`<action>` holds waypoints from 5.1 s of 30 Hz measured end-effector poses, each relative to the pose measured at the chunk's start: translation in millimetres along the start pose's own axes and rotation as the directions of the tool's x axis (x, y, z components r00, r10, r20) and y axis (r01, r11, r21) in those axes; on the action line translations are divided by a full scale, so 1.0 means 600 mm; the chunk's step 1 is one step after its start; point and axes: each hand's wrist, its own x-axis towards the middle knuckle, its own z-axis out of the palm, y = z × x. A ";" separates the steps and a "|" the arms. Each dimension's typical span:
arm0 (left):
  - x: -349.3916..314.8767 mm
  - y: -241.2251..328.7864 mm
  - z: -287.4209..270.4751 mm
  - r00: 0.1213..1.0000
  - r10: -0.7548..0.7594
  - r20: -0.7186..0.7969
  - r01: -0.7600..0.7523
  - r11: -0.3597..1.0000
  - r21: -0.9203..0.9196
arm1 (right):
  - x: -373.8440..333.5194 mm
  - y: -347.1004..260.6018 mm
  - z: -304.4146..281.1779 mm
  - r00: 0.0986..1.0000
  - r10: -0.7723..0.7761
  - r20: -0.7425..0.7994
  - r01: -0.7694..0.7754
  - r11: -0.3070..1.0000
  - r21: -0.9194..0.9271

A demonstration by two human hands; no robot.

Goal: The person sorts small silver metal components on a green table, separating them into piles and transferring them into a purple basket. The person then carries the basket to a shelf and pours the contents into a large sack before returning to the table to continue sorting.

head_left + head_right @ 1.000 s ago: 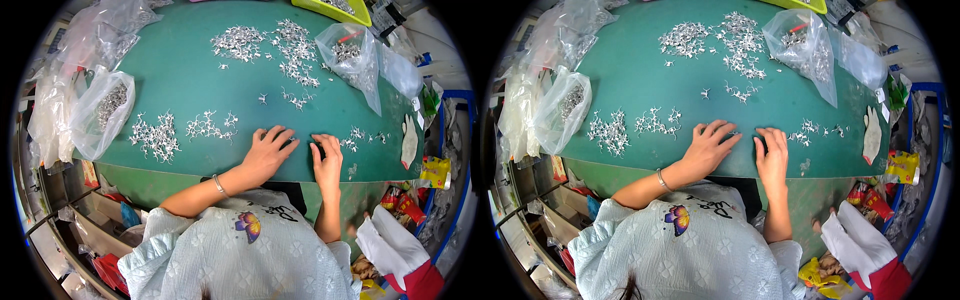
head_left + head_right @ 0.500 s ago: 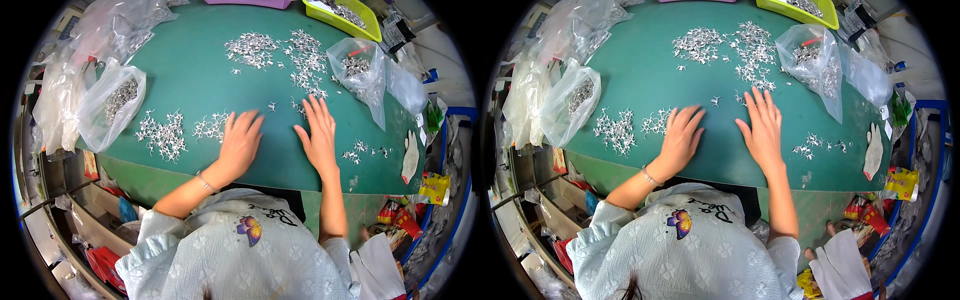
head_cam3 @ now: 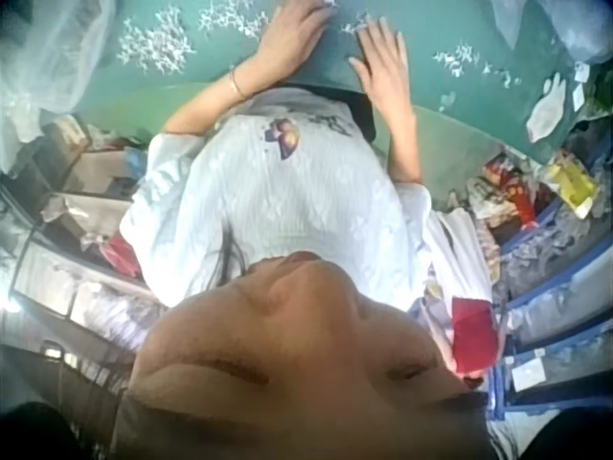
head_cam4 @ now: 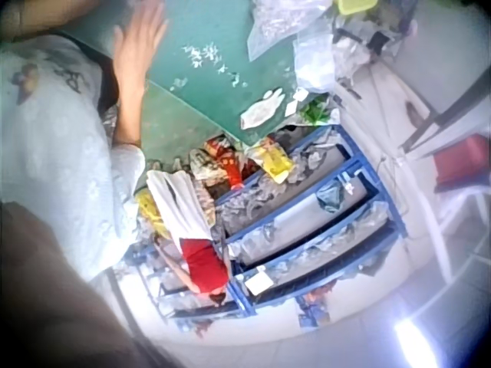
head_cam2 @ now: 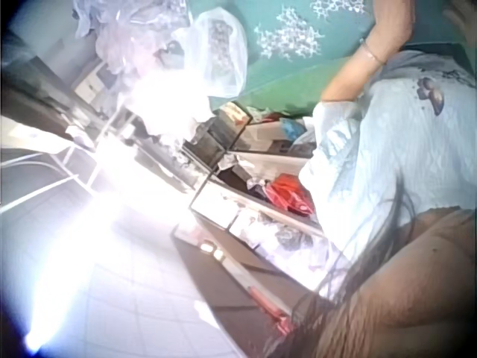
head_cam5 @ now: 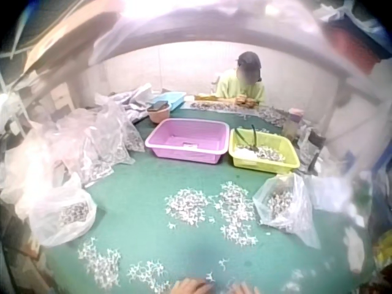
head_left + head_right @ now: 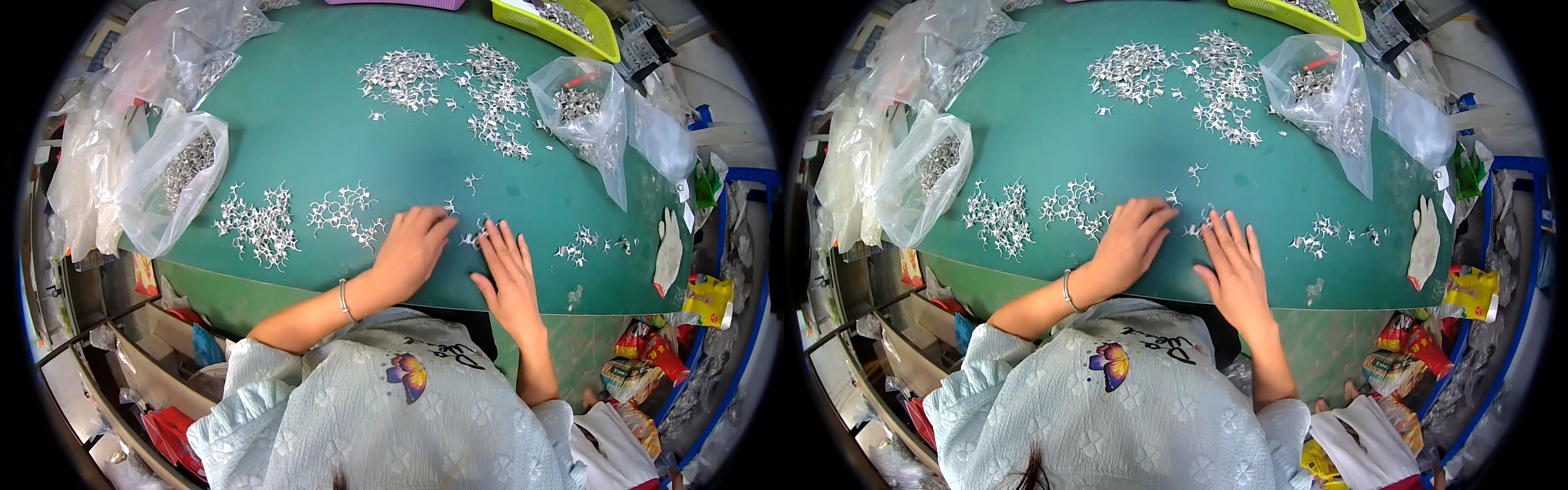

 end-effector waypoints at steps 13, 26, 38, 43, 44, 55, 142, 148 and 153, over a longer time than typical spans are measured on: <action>-0.029 0.010 0.013 0.997 -0.070 -0.011 0.071 0.995 0.063 | -0.002 -0.002 -0.005 0.984 0.052 -0.172 -0.044 0.998 0.051; -0.039 0.018 0.005 0.987 -0.132 -0.091 0.136 0.990 0.046 | -0.034 -0.009 0.027 0.973 -0.003 -0.230 0.011 0.999 0.035; -0.041 0.019 0.005 0.997 -0.060 -0.054 0.063 0.996 0.055 | -0.021 -0.006 0.021 0.913 0.079 -0.401 -0.104 0.994 -0.042; -0.035 0.030 0.022 0.999 -0.003 0.042 0.001 0.999 0.047 | -0.015 0.003 0.039 0.930 0.038 -0.366 -0.065 0.996 -0.060; -0.036 0.027 0.023 0.999 0.003 0.038 -0.005 0.999 0.049 | -0.016 0.004 0.039 0.925 0.055 -0.377 -0.076 0.996 -0.040; -0.040 0.007 0.003 0.966 -0.031 -0.255 0.035 0.999 0.011 | -0.014 0.002 0.039 0.874 0.133 -0.467 -0.111 0.991 0.073; -0.034 0.019 -0.009 0.993 -0.118 -0.013 0.119 0.984 0.129 | -0.047 0.067 0.006 0.758 0.159 -0.632 -0.312 0.940 -0.138; -0.015 0.012 0.004 0.988 -0.144 -0.054 0.152 0.972 0.180 | -0.030 0.043 -0.006 0.753 0.188 -0.630 -0.397 0.894 -0.209; 0.006 0.006 0.018 0.996 -0.088 0.012 0.078 0.929 0.361 | 0.049 0.003 0.009 0.891 0.195 -0.409 -0.151 0.979 0.137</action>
